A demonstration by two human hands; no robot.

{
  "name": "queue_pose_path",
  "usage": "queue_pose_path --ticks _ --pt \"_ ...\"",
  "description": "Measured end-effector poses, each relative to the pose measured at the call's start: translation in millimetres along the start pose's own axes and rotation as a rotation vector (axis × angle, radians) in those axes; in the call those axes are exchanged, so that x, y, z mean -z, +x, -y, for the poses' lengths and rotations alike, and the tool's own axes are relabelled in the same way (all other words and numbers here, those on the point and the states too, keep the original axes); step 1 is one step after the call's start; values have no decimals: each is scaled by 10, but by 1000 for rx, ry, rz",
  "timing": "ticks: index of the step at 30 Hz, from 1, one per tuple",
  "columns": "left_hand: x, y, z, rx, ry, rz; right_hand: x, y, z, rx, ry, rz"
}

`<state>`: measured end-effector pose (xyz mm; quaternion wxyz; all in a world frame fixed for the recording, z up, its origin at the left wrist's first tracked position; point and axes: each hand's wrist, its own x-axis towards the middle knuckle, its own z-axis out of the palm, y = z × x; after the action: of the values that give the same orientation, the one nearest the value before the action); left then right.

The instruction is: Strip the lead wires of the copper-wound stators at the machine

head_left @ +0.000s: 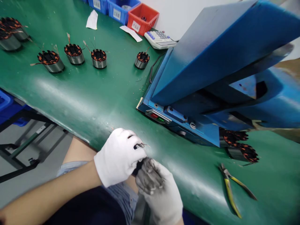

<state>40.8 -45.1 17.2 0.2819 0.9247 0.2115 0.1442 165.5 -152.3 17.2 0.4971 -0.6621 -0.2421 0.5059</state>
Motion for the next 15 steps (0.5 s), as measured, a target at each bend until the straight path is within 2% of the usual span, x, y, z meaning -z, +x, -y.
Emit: queue_pose_path --ticks 2,4,5,7,9,10,11,12,15 --pt "6 0 4 7 -26 -12 78 -10 20 -98 11 71" --pt "13 5 1 4 -34 -18 169 -8 16 -63 -193 10" --pt "15 8 -3 5 -25 -15 212 0 6 51 -364 -55" --pt "15 11 -15 10 4 -22 272 31 -28 425 -709 -164" --pt "13 9 -27 15 20 -39 274 65 -75 764 -911 -176" --pt "12 7 -30 10 18 -47 248 75 -98 839 -939 -191" --pt "12 3 -30 2 12 -51 207 77 -120 813 -897 -226" --pt "14 -1 -27 -5 7 -58 158 72 -135 712 -800 -261" --pt "16 -9 -1 -20 5 -69 71 15 -112 321 -366 -248"
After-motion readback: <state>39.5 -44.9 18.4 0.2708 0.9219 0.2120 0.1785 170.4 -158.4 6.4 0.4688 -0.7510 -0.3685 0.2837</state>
